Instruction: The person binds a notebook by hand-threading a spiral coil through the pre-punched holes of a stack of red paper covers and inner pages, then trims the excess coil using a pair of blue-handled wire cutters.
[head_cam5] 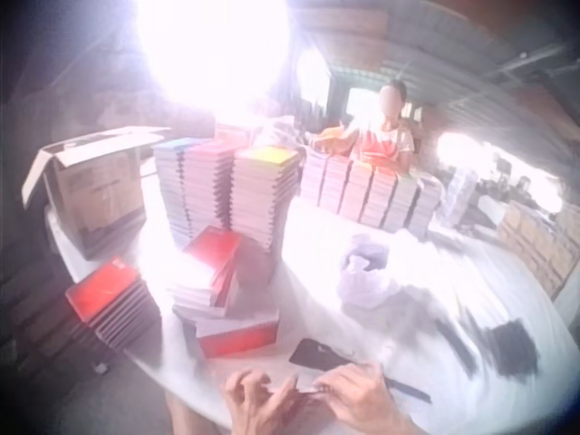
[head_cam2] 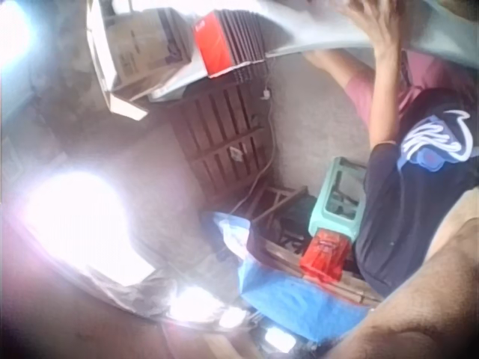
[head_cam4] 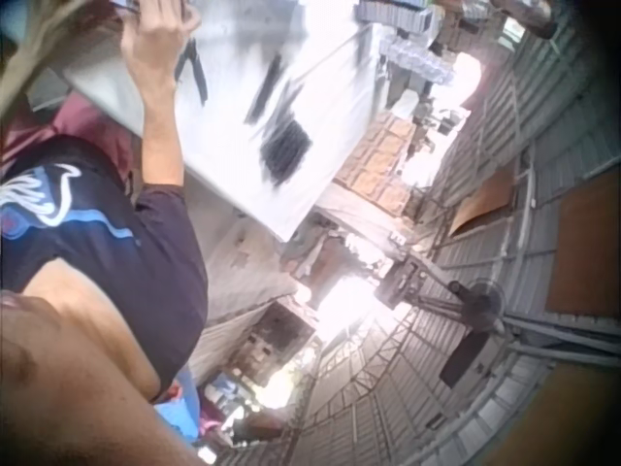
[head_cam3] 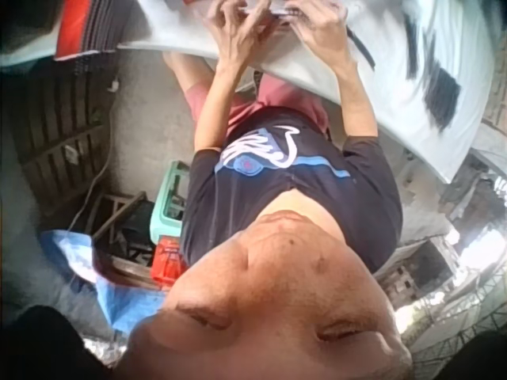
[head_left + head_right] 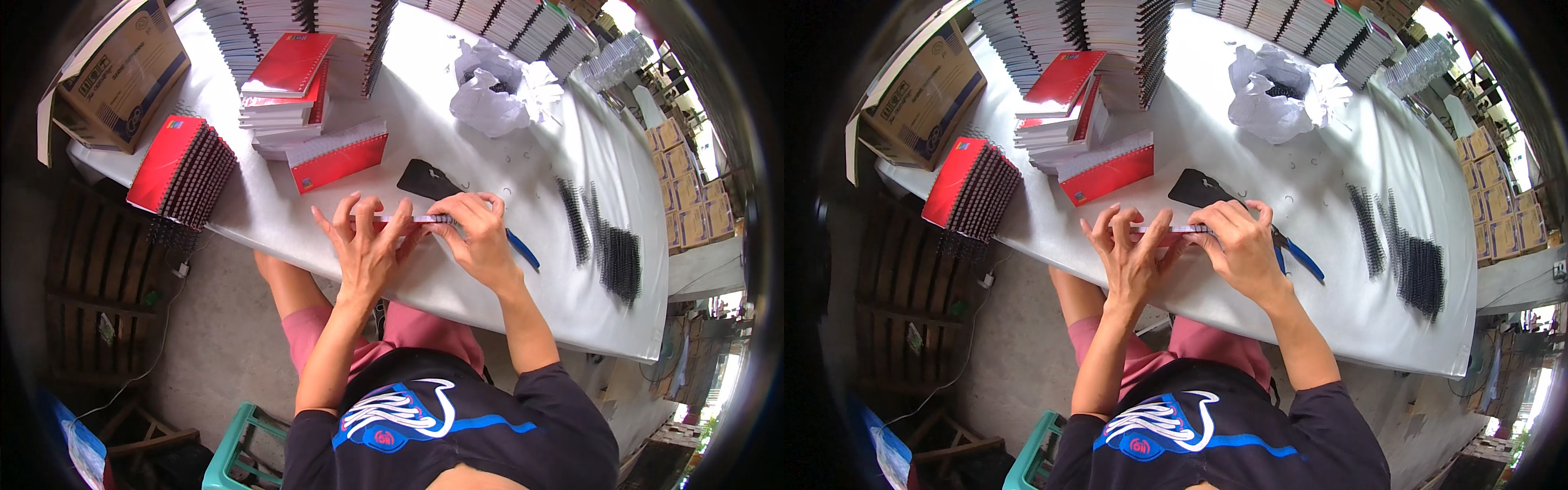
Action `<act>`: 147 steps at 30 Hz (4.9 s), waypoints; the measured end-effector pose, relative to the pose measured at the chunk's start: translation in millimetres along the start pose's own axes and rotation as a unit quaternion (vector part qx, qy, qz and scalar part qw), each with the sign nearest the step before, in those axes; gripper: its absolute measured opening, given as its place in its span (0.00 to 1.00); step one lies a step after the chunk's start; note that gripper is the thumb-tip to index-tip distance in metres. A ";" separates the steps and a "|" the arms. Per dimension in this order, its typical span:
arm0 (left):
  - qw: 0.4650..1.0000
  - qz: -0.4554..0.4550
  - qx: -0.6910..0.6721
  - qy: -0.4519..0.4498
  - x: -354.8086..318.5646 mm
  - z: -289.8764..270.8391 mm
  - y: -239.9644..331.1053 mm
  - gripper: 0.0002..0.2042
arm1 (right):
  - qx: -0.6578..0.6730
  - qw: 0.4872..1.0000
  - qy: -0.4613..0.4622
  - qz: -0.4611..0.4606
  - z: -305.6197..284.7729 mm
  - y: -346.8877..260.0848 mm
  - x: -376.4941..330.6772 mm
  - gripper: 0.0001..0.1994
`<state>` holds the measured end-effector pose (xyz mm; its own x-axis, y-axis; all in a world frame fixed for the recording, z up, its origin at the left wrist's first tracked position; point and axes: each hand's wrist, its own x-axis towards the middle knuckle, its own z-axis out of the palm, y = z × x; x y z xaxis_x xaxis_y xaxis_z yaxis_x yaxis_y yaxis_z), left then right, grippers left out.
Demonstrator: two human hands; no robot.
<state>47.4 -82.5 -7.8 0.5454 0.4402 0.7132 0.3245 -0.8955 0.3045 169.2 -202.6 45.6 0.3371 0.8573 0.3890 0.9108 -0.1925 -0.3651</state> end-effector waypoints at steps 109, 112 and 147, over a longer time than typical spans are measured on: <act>0.798 -0.254 -0.518 0.176 -2.8 -10.0 8.6 0.21 | -0.061 0.966 0.086 0.237 -9.0 21.8 -113.0 0.26; 0.838 -0.213 -0.476 0.161 -4.6 -8.7 7.1 0.25 | 0.126 0.974 0.117 0.146 -24.9 -38.0 -73.8 0.23; 0.694 -0.312 -0.575 0.301 5.2 -60.9 -25.2 0.21 | -0.354 0.899 0.011 0.257 1.0 16.1 -85.0 0.24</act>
<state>-5.0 -61.7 26.7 0.0423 0.9683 0.2461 -0.6678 -0.1558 0.7279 154.9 -278.1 5.8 0.7542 0.5607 0.3417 0.5542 -0.8227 0.1268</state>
